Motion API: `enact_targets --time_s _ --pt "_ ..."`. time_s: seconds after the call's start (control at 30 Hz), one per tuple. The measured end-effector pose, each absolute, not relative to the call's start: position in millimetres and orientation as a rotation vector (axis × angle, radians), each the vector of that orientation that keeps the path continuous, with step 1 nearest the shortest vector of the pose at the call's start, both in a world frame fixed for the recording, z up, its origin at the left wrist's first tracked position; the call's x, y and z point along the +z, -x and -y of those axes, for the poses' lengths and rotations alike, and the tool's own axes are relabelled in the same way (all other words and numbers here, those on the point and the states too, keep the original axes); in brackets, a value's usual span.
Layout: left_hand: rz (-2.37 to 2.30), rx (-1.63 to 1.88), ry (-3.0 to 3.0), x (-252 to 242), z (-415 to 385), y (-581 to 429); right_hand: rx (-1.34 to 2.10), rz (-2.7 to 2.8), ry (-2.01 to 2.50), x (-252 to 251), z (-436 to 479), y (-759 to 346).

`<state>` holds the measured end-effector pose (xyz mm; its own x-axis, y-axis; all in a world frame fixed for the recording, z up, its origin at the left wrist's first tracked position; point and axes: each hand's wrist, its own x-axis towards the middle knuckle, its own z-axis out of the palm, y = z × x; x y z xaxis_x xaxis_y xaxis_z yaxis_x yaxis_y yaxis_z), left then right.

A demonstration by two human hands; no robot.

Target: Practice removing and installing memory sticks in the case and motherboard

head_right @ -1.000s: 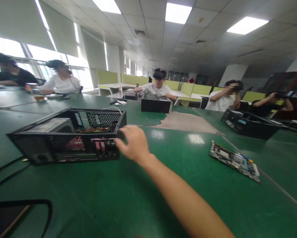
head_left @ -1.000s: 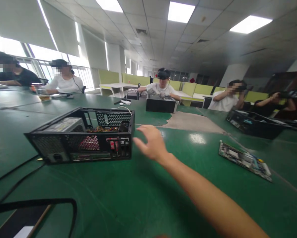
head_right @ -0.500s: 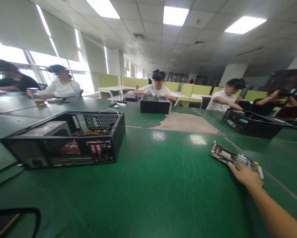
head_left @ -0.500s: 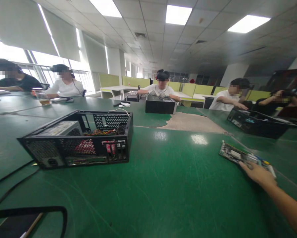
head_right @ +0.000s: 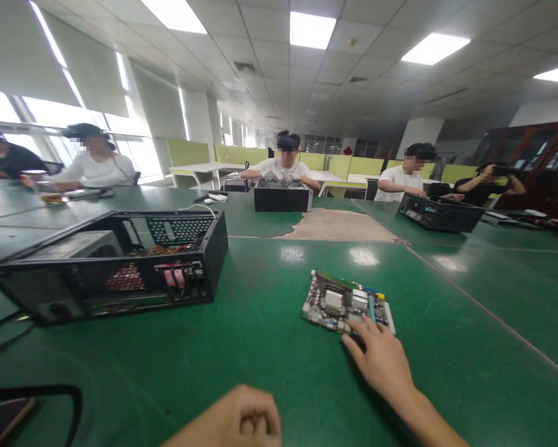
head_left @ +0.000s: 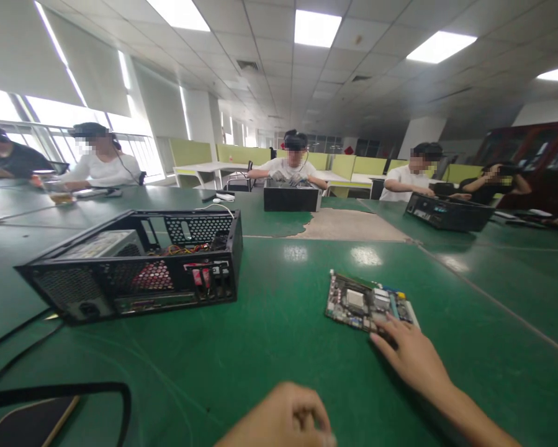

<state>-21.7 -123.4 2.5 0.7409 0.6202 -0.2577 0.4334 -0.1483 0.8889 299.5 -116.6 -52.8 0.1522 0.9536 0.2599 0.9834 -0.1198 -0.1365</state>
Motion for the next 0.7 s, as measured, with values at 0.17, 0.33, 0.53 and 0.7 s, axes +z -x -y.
enact_targets --time_s 0.17,0.33,0.53,0.7 --pt "-1.177 0.743 -2.122 19 67 33 0.178 2.147 1.971 -15 162 -217" --pt "-1.357 0.651 -2.415 -5 25 31 0.442 2.052 1.727 22 101 -211" --pt "-1.383 0.537 -2.468 -23 23 33 0.452 2.159 1.484 -6 26 -191" --pt "-1.36 0.563 -2.509 -22 22 36 0.409 2.236 1.592 -10 33 -194"
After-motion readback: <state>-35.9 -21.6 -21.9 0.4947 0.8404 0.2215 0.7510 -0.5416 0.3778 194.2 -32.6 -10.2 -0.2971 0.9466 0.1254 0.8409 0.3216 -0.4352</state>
